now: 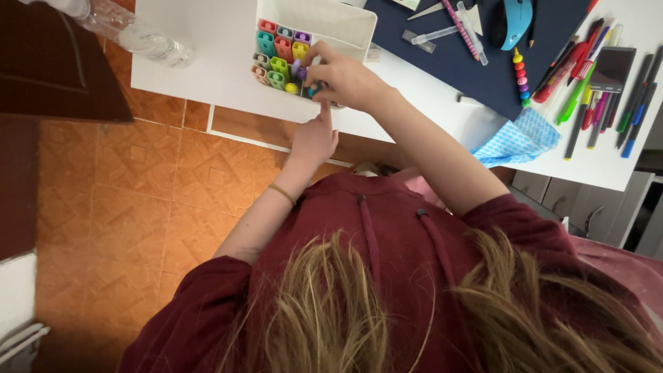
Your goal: Sorting and placing various markers into a white plastic desk organizer.
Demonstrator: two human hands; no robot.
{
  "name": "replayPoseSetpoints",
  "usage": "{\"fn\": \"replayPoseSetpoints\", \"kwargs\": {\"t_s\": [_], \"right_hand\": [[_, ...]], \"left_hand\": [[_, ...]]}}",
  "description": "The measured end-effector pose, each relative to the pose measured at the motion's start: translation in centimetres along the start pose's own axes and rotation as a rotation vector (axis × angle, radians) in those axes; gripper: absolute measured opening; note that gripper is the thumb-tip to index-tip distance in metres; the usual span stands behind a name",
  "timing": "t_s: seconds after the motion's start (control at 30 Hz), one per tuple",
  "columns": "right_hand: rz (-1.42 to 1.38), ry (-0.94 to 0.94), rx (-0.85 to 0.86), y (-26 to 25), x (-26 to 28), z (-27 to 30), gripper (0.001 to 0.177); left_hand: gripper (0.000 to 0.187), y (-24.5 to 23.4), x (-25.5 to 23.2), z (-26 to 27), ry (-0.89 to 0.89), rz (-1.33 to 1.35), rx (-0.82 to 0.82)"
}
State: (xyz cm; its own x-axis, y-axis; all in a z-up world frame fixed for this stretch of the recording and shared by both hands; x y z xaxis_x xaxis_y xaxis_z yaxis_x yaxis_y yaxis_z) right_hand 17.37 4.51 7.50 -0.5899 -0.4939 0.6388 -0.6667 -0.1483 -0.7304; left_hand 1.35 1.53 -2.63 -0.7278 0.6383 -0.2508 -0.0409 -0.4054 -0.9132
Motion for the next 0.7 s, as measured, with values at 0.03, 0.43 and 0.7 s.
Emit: {"fn": "replayPoseSetpoints", "kwargs": {"t_s": [0.03,0.43,0.7], "right_hand": [[-0.005,-0.002,0.002,0.1,0.0,0.0,0.022],[0.041,0.187,-0.094,0.3,1.8,-0.9,0.065],[0.180,0.164,-0.261,0.4,2.7,-1.5,0.082]], "left_hand": [[0.081,-0.1,0.0,0.1,-0.005,0.001,0.003],[0.078,-0.3,0.1,0.0,-0.016,0.032,0.027],[0.069,-0.4,0.2,0.4,0.042,0.100,-0.064]]}}
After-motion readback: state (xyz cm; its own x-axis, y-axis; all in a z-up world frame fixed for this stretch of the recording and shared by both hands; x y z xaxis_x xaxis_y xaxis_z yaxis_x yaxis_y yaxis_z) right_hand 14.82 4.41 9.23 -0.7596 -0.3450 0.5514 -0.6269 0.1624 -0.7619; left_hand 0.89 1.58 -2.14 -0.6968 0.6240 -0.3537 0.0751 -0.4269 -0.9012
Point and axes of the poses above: each hand's wrist, its own z-axis away from the middle knuckle, its own y-axis out of the palm, x = y × z, the point moved 2 cm from there along -z, towards the middle knuckle, and after that the axes turned 2 degrees about -y, right-handed, at the moved point
